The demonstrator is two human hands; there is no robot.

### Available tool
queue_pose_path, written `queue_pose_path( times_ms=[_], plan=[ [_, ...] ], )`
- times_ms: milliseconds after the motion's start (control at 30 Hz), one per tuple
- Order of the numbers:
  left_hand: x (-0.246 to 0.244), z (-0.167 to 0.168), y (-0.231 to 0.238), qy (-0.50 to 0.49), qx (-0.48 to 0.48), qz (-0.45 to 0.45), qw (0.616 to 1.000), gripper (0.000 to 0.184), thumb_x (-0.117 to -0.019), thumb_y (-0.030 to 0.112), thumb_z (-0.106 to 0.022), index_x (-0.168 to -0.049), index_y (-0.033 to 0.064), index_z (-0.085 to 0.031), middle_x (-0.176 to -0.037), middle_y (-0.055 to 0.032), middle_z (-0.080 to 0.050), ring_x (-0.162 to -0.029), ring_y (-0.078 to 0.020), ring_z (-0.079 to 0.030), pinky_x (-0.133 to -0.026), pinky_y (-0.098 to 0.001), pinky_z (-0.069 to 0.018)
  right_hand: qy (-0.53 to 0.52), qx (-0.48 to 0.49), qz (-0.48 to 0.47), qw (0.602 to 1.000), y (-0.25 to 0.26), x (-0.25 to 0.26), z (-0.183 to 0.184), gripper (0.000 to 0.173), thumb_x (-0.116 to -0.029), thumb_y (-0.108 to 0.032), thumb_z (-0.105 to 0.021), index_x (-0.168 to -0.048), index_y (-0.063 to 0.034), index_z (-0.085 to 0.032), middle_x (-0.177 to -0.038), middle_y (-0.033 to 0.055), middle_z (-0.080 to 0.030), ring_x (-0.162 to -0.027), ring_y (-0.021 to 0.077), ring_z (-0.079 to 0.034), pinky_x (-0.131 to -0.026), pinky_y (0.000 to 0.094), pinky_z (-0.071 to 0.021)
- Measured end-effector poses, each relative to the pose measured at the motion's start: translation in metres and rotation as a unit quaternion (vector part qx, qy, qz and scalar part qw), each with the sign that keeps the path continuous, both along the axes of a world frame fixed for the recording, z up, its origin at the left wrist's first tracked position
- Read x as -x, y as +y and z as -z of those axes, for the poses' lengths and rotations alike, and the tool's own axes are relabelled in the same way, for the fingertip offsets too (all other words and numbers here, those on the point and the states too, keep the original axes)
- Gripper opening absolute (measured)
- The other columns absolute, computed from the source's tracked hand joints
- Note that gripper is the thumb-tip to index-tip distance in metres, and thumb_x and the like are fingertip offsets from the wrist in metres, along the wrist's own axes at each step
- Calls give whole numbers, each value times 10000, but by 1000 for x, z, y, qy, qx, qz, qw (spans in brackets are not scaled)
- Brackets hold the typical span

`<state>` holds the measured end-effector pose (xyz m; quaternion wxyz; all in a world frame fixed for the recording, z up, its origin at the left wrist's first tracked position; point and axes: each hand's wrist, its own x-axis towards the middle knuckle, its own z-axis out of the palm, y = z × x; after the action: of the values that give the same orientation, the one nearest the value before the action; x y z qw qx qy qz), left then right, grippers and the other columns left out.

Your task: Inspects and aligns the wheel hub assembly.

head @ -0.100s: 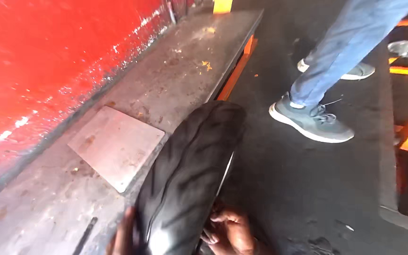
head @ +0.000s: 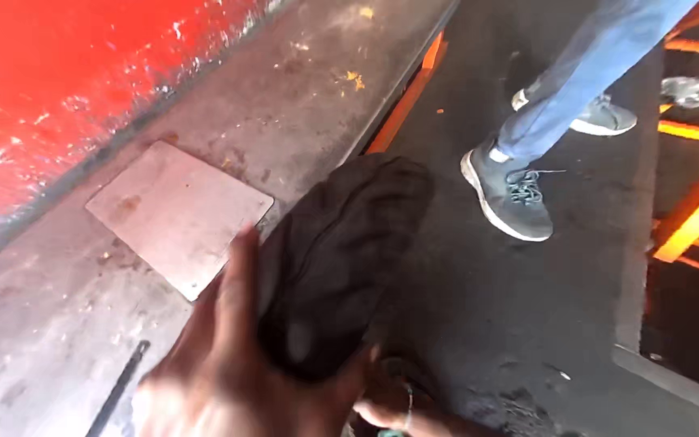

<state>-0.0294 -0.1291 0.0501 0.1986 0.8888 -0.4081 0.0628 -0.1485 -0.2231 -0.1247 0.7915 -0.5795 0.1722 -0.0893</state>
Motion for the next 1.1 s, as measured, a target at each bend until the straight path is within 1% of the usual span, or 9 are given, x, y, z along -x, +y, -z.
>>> queue_pose_path(
  times_ms=[67, 133, 300, 467, 533, 633, 800, 967, 1100],
  plan=[
    [-12, -4, -23, -47, -8, 8, 999, 1086, -703, 736, -704, -1541, 92, -454, -1024, -191, -700, -764, -344, -678, -569, -550, -514, 146, 366, -155, 906, -42, -7, 32, 702, -857, -118, -719, -1495, 25, -465, -1312, 244, -649, -1166, 314, -659, -994, 488, -513],
    [-16, -1, -36, -76, 4, 10, 997, 997, -707, 742, -662, -1504, 159, -530, -980, -153, -687, -713, -302, -655, -525, -498, -486, 222, 501, -203, 811, -73, -25, 48, 719, -896, -212, -715, -1547, -80, -441, -1305, 278, -642, -1226, 435, -614, -1037, 603, -455],
    [-18, -1, -43, -82, -3, 15, 997, 960, -726, 769, -620, -1458, 149, -587, -1006, -180, -704, -725, -320, -669, -527, -510, -487, 152, 194, -74, 966, -4, -14, 4, 747, -836, -107, -678, -1489, 44, -348, -1218, 165, -620, -957, 169, -668, -840, 335, -565],
    [-25, 2, -37, -65, -7, 24, 998, 961, -736, 764, -644, -1472, 151, -565, -1044, -154, -690, -742, -290, -659, -550, -505, -500, 174, 548, -221, 788, -92, -27, 46, 624, -902, -159, -696, -1471, 1, -497, -1190, 256, -697, -1136, 409, -663, -988, 565, -495],
    [-26, 0, -34, -63, -8, 23, 998, 976, -724, 771, -648, -1475, 153, -563, -1044, -153, -692, -757, -296, -665, -561, -509, -513, 253, 429, -170, 850, -42, -24, 32, 779, -883, -208, -692, -1544, 40, -364, -1344, 275, -607, -1291, 388, -571, -1105, 535, -421],
    [-21, -2, -39, -76, -7, 11, 997, 962, -718, 773, -628, -1446, 145, -599, -1048, -188, -707, -773, -330, -686, -560, -515, -512, 146, 209, -79, 964, 5, -17, 8, 792, -846, -113, -695, -1502, 107, -311, -1269, 250, -624, -1086, 283, -651, -935, 425, -531],
    [-16, 1, -38, -75, -6, 12, 997, 931, -730, 756, -629, -1455, 172, -596, -1065, -171, -692, -764, -303, -676, -544, -497, -499, 158, 551, -246, 782, -98, -21, 41, 602, -921, -158, -666, -1483, -18, -502, -1197, 254, -702, -1105, 415, -683, -945, 570, -522],
    [-19, -1, -37, -76, -3, -4, 997, 938, -731, 766, -628, -1458, 174, -590, -1031, -161, -698, -754, -305, -674, -545, -498, -501, 205, 368, -160, 893, -20, -16, 29, 767, -896, -261, -695, -1528, 36, -376, -1307, 294, -622, -1230, 411, -614, -1057, 580, -461],
    [-16, 3, -31, -78, -9, -13, 997, 945, -750, 751, -614, -1477, 151, -568, -1069, -190, -690, -750, -318, -667, -544, -514, -488, 198, 551, -217, 781, -89, -24, 43, 691, -877, -237, -722, -1487, -15, -486, -1299, 239, -660, -1235, 391, -612, -1054, 543, -447]
  ],
)
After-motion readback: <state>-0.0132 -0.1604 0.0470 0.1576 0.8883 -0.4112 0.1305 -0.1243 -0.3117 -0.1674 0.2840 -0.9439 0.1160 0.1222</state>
